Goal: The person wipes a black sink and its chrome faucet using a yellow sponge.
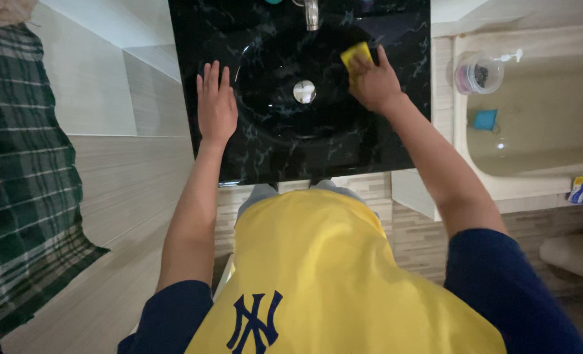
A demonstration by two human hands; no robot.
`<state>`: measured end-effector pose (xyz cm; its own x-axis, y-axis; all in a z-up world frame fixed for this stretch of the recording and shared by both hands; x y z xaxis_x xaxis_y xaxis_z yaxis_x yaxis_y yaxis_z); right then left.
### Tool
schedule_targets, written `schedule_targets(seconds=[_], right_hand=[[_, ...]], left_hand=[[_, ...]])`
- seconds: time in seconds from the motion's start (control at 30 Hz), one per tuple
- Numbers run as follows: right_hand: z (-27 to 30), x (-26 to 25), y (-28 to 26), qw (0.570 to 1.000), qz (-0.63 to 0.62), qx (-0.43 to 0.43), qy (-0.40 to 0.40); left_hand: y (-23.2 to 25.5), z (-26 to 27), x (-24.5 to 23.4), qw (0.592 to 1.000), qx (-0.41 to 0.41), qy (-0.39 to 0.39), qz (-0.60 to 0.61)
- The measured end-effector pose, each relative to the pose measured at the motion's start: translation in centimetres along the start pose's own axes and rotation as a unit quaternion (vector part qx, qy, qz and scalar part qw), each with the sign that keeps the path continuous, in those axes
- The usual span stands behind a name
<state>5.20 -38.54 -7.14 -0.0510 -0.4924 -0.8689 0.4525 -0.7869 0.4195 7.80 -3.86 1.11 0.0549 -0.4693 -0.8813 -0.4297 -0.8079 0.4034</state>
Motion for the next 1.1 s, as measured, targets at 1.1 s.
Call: schedule_targets(seconds=[1.1], right_hand=[[-9.0, -0.9, 11.6, 0.905, -0.258, 0.314, 0.126]], left_hand=[[0.5, -1.5, -0.6, 1.0, -0.009, -0.021, 0.008]])
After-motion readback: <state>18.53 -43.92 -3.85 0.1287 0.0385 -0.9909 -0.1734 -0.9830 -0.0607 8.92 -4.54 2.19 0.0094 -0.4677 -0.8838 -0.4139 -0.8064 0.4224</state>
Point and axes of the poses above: each hand's wrist, its own z-axis away from the middle knuckle, its own x-axis out of the palm, y = z × x, the point moved 10 cm from there along -z, towards the middle knuckle, and after that the axes turned 8 degrees about z, right-handed, at the moved point
